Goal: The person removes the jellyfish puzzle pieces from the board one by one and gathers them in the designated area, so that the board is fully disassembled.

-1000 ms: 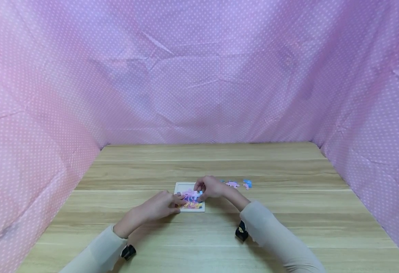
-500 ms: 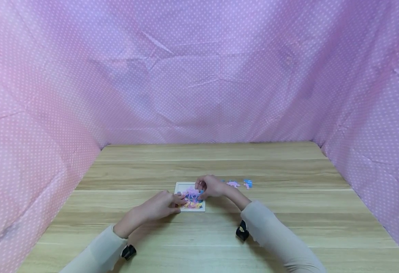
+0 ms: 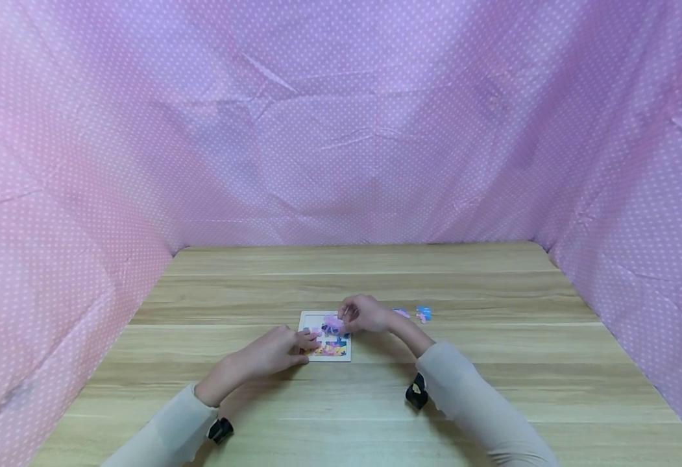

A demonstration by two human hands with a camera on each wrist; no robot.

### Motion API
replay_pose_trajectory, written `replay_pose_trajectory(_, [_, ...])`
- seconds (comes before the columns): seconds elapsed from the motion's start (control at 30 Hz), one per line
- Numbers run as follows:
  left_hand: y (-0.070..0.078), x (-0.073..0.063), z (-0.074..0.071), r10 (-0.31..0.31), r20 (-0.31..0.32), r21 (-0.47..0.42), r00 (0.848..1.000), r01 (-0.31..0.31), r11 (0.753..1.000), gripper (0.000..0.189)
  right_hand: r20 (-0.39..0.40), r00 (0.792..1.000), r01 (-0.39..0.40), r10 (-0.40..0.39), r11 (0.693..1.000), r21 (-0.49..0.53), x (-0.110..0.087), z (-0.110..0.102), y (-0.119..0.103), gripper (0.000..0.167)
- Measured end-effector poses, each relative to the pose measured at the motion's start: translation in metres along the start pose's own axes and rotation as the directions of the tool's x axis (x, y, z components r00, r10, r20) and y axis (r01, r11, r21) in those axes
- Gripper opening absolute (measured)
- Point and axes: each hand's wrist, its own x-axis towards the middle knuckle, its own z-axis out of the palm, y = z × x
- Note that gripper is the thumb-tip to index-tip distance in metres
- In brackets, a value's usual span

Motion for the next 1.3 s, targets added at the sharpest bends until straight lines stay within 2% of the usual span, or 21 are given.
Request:
replay_pose_trajectory(0.23, [0.0, 0.001, -0.002, 0.012, 0.009, 0.038, 1.0, -0.012, 0.999, 0.03, 0.005, 1.0, -0.009, 0.009, 1.0, 0.018, 0.0, 0.0, 0.001, 0.014])
replay_pose_trajectory(0.37, [0.0, 0.003, -0.001, 0.062, -0.023, 0.095, 0.998, -0.06, 0.994, 0.031, 0.008, 1.0, 0.009, -0.009, 1.0, 0.004, 0.0, 0.001, 0.002, 0.012])
replay_pose_trajectory(0.47, [0.001, 0.004, -0.002, 0.103, -0.058, 0.149, 0.993, -0.094, 0.984, 0.038, 0.004, 1.0, 0.027, -0.026, 0.999, -0.03, 0.0, 0.001, 0.001, 0.011])
replay_pose_trajectory(0.57, [0.003, 0.004, -0.002, 0.116, -0.034, 0.181, 0.993, -0.108, 0.978, 0.047, 0.002, 1.0, 0.017, -0.016, 0.999, -0.048, 0.0, 0.001, 0.0, 0.011])
replay_pose_trajectory(0.73, [0.001, 0.002, 0.001, 0.074, 0.083, 0.095, 0.994, -0.082, 0.992, 0.046, -0.001, 1.0, -0.008, 0.008, 0.998, -0.058, -0.001, 0.005, -0.002, 0.011])
replay_pose_trajectory(0.8, [0.0, 0.001, 0.002, 0.068, 0.102, 0.063, 0.993, -0.075, 0.995, 0.046, -0.003, 1.0, -0.015, 0.015, 0.998, -0.063, -0.001, 0.007, -0.002, 0.01])
replay_pose_trajectory(1.13, [0.001, 0.001, 0.001, 0.09, 0.106, 0.078, 0.99, -0.099, 0.992, 0.045, -0.042, 0.997, -0.064, 0.061, 0.995, -0.07, 0.002, 0.009, -0.007, 0.008])
replay_pose_trajectory(1.3, [0.002, 0.001, 0.0, 0.072, 0.112, 0.082, 0.991, -0.082, 0.993, 0.046, -0.05, 0.994, -0.097, 0.095, 0.995, -0.039, 0.003, 0.011, -0.011, 0.007])
